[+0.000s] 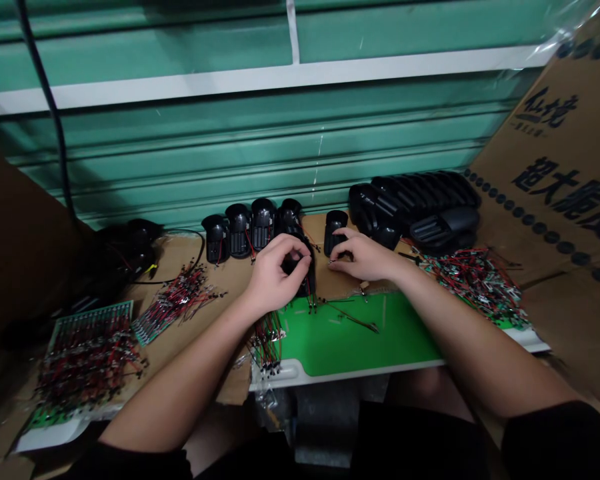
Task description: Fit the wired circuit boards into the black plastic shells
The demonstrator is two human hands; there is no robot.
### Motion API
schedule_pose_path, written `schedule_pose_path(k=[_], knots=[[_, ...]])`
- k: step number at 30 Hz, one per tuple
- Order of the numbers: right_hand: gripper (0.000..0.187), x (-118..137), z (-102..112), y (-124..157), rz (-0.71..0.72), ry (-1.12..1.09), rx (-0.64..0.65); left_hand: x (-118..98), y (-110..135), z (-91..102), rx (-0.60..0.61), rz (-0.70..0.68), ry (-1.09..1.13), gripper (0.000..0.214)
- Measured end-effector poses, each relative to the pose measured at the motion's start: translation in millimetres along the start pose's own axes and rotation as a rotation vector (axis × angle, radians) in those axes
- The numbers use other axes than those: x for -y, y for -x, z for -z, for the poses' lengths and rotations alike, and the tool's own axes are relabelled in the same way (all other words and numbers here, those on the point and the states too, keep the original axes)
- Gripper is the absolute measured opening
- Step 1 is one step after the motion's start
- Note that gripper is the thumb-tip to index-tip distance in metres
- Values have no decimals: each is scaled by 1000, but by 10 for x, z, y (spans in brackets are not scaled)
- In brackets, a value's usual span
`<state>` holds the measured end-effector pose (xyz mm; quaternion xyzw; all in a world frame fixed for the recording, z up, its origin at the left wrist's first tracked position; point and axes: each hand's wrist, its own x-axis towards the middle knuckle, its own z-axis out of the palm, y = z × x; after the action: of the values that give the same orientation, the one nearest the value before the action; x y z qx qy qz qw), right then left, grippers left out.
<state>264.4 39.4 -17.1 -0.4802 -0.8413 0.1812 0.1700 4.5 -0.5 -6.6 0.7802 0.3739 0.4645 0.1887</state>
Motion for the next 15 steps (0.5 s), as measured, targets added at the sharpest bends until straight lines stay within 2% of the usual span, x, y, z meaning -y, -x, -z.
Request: schedule_pose_path(k=[4,8,12,15], knots=[[15,-48,-35,13,7,-11,-16,-7,1,-2,-34,105,83,16],[15,-35,6,64,97,-29,-99,-7,-21,-20,-102,272,328,23],[13,168,129,188,247,-96,-226,-14,-69,-23,-174,381,565,39],[12,414,175,305,360,-151,-264,-47,-92,-10,-120,469,697,60]])
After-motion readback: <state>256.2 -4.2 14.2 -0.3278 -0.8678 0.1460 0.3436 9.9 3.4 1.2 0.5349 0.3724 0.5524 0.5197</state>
